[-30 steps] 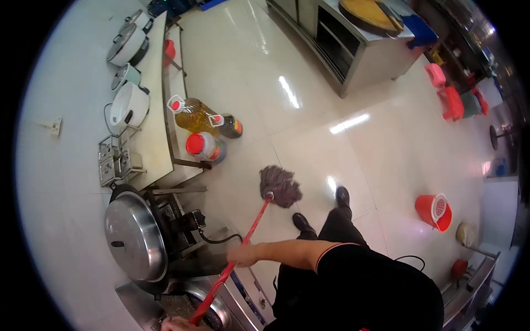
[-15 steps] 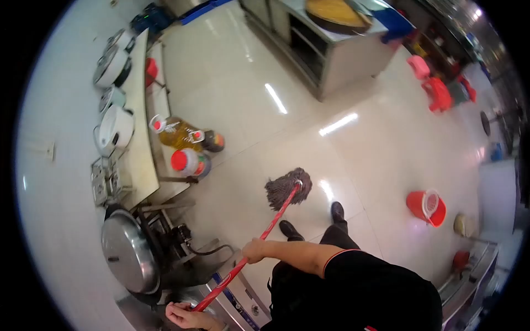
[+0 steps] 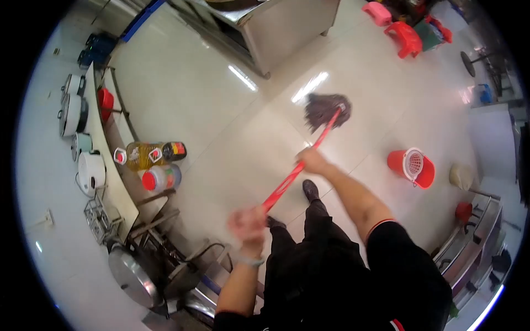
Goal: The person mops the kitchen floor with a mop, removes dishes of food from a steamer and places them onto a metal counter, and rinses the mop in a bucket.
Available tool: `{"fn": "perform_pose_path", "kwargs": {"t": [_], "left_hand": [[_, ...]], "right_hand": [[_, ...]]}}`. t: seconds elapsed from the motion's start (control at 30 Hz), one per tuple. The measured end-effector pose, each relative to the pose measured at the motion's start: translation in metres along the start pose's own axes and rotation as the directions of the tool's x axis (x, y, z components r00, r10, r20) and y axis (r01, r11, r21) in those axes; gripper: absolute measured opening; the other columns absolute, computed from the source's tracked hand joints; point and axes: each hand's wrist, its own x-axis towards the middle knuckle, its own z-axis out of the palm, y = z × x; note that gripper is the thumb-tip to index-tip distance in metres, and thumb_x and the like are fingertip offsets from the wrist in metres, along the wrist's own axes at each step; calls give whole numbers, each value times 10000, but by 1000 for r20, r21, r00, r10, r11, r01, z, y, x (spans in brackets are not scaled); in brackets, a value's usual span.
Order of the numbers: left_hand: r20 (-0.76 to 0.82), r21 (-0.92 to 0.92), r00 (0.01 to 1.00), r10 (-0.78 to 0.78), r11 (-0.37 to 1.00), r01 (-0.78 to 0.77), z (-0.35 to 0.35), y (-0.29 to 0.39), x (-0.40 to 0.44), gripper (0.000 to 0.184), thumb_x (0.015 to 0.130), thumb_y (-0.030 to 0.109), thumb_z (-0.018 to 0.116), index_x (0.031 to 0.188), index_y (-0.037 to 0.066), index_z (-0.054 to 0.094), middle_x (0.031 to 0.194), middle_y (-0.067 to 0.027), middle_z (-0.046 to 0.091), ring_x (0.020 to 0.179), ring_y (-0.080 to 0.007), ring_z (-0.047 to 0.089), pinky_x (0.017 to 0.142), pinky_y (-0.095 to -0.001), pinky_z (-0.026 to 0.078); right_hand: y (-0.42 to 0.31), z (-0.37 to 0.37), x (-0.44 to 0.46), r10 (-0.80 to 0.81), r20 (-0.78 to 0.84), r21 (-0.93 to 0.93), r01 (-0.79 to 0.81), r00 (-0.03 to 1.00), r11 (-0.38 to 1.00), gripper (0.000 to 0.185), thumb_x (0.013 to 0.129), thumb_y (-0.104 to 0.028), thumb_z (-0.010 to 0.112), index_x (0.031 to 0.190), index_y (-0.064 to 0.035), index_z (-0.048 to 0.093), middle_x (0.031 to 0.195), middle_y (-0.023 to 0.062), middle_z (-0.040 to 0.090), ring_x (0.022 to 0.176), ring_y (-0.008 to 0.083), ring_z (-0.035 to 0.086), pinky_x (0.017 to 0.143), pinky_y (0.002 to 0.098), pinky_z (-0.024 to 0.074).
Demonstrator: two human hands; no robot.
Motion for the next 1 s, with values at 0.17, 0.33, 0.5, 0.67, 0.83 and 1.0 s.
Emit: {"fn": "perform_pose_path", "kwargs": {"t": [0.17,0.33,0.5,0.67,0.83,1.0], "left_hand": [[125,386,981,-150,918,91,102,-80,7,99,893,62,563,916,24,652,669,31,551,582,-45,481,504,-207,394],[218,364,947,-237,920,146,88,-49,-34,64,857,30,577,826,4,627,639,-56,571,513,-68,475,478,-220,382],[20,333,974,-227,920,207,-20,22,-72,77,867,45,586,850,15,655,631,18,562,542,-23,452,477,-203,353],[-126,365,977,-172,908,207,-125,145,-132,86,848,28,587,849,20,673,633,8,575,537,-25,444,472,-203,339],[-299,676,953,54,717,172,-216,269,-253,112,786,5,600,862,30,678,704,-49,649,493,-61,494,463,-210,370],[-466,773,838,285,592,228,-244,331,-366,83,783,43,598,785,11,674,644,-83,637,488,-126,547,476,-236,401]], "right_hand": [[142,-22,-66,9,-281,10,-7,960,1000,238,642,-130,717,719,-46,508,748,167,523,726,379,514,660,453,429],[117,-11,-109,-33,-93,25,36,995,999,177,629,-20,678,726,-60,535,769,146,536,763,359,527,707,430,439],[-15,51,-76,-24,-10,39,24,1000,999,95,640,-26,683,682,-75,614,739,141,573,807,340,563,751,412,454],[-189,121,-51,-97,128,84,87,987,993,26,656,-83,681,680,-84,670,739,149,615,813,343,574,749,426,450],[-384,216,-53,-396,217,181,362,892,915,58,648,-89,698,698,-105,676,729,141,624,817,337,581,738,437,461],[-556,295,-78,-662,325,373,552,676,746,42,671,-77,662,690,-114,653,761,93,634,848,330,578,883,430,430]]}}
